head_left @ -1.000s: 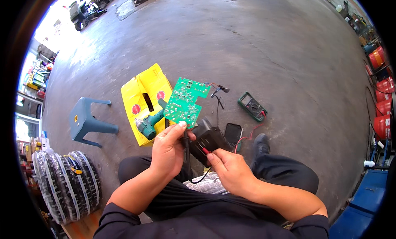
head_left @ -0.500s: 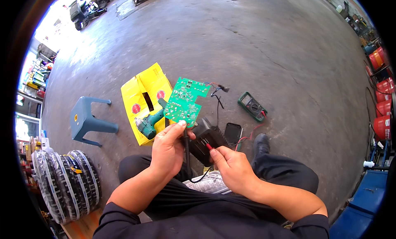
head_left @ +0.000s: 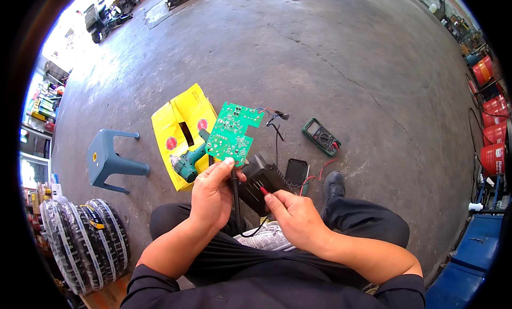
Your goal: The person holds a circuit board and a plastic charger housing, uses a multimeter to test electrical components, and uses a screwdriver to manipulate internal parts.
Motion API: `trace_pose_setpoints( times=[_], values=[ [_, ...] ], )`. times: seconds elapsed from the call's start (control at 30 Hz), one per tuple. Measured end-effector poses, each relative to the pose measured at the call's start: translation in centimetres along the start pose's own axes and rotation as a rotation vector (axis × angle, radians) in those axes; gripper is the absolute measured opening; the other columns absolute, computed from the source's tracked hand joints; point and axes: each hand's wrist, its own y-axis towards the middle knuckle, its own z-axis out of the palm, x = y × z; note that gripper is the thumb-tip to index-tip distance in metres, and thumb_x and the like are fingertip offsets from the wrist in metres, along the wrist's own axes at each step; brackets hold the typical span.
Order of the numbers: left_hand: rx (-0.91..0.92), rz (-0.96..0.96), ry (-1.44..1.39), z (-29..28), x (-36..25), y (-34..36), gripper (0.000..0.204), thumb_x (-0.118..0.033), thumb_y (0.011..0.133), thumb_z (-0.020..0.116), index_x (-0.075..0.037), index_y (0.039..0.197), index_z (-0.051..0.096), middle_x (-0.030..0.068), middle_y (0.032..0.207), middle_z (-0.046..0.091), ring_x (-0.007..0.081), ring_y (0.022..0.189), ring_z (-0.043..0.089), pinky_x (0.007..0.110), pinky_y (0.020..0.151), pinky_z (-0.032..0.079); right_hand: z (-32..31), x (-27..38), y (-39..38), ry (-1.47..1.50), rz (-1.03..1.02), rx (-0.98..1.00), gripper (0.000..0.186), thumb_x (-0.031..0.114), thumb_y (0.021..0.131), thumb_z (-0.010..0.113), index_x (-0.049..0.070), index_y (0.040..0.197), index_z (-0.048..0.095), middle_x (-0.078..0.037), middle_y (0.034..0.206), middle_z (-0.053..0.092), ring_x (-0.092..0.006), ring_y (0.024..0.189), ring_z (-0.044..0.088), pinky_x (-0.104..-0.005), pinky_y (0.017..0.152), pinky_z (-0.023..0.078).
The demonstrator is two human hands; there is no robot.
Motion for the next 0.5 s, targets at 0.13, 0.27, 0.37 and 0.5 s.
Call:
trace_pose_setpoints(
  times=[0.13, 0.27, 0.37, 0.5],
  values=[
    [-0.002, -0.004, -0.001, 0.02, -0.02, 0.02, 0.016, -0.013, 0.097, 0.063, 0.002, 0.101, 0.067, 0.008, 0.094, 0.066, 0.0177, 0.084, 0.063, 0.032, 0.083, 0.05, 0.02, -0.09, 0.03, -0.009, -0.008, -0.006, 0.038, 0.033, 0.105, 0.054, -0.002, 0.098, 0.067, -0.01, 0.07, 0.062, -0.0137, 0.066, 0.056, -0.0328, 0.063, 0.047],
    [-0.004, -0.005, 0.0, 0.05, -0.06, -0.04, 0.016, -0.014, 0.097, 0.064, 0.002, 0.1, 0.067, 0.0079, 0.094, 0.066, 0.0177, 0.084, 0.063, 0.032, 0.083, 0.05, -0.07, 0.07, 0.02, -0.026, -0.01, -0.006, 0.038, 0.033, 0.105, 0.054, -0.002, 0.098, 0.067, -0.01, 0.071, 0.063, -0.0139, 0.067, 0.057, -0.033, 0.063, 0.047],
    [-0.005, -0.001, -0.004, -0.07, 0.03, 0.0, 0.016, -0.013, 0.097, 0.064, 0.002, 0.1, 0.067, 0.0077, 0.093, 0.066, 0.0177, 0.083, 0.063, 0.032, 0.082, 0.05, -0.09, 0.07, 0.0, -0.016, -0.013, -0.007, 0.038, 0.033, 0.105, 0.054, -0.002, 0.098, 0.067, -0.01, 0.07, 0.063, -0.0139, 0.067, 0.057, -0.033, 0.063, 0.047],
    [-0.015, -0.009, -0.009, 0.09, -0.06, -0.03, 0.015, -0.013, 0.097, 0.064, 0.001, 0.1, 0.068, 0.0074, 0.093, 0.066, 0.0176, 0.083, 0.063, 0.032, 0.082, 0.05, -0.02, 0.04, 0.02, -0.008, -0.012, -0.008, 0.038, 0.033, 0.105, 0.054, -0.002, 0.098, 0.067, -0.01, 0.07, 0.063, -0.0141, 0.067, 0.057, -0.0331, 0.063, 0.047]
  ],
)
